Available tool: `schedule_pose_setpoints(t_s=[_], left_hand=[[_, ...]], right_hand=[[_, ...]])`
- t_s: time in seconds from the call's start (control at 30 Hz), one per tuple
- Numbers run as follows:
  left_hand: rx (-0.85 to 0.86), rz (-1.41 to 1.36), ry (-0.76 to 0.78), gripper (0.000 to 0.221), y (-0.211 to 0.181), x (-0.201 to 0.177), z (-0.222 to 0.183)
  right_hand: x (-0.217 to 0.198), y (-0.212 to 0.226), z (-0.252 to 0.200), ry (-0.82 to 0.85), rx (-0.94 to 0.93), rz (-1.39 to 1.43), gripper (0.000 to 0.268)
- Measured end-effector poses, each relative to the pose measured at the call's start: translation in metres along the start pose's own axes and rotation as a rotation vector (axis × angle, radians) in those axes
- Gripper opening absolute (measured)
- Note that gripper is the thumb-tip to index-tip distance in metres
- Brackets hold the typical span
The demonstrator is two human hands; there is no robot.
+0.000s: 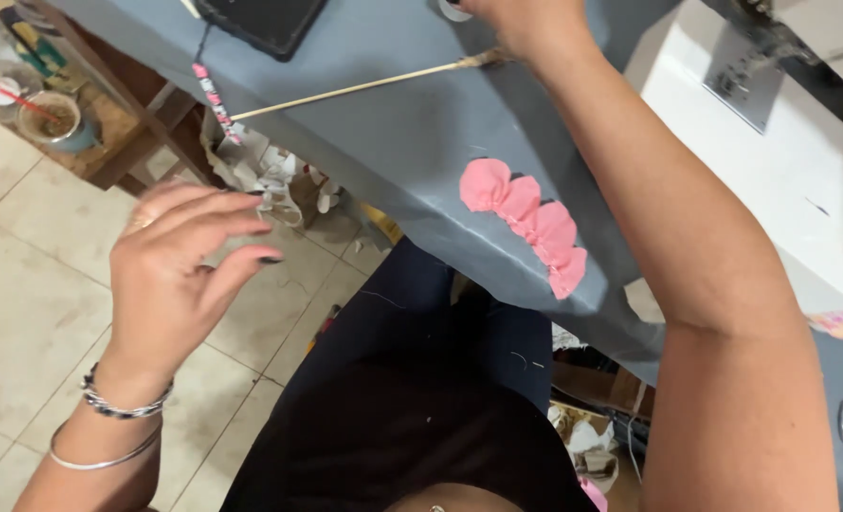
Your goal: Assembling decorative fabric flowers by gluing and wrapping petals onto a central stem
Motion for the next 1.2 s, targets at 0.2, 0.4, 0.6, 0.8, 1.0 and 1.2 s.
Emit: schedule_pose_setpoints(t_s=[0.2,0.4,0.6,0.8,1.0,1.2], left_hand=[[-0.437,-1.184,-0.078,0.05,0.039,0.047,-0.021],[-0.703,-1.491,-0.006,0.063,0.028,0.093,0.004],[-0.541,-1.263,-0.156,0.032,0.02,0.084,0.014],[-0.069,-0.783,0.2,0.051,-0.032,0.061,0.03],[-0.133,-0.609,0.118,0.01,-0.045,0.049,0.047],[0.39,-0.117,0.132,0.054,-0.065,0.043,0.097]], right_hand=[[-0.008,-0.012,-0.007,0.047,-0.008,0.098,0.039],[-0.023,0.012,-0.035,0.105,-0.031,0.218,0.053],[-0.102,0.087,-0.138,0.275,-0.329,0.315,0.04],[-0.17,0.131,-0.274,0.245,-0.514,0.068,0.077],[-0.199,0.074,-0.343,0.064,-0.398,0.017,0.069],[-0.206,0.022,-0.353,0.012,-0.247,0.118,0.058]])
Point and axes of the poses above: each hand's wrist, its own z-axis towards the middle knuckle, its own x-axis out of the palm, y = z × x, the point moved 9 cm from there along z, towards the middle knuckle, and after that the axes turned 7 degrees about x, right-handed, at the moved point
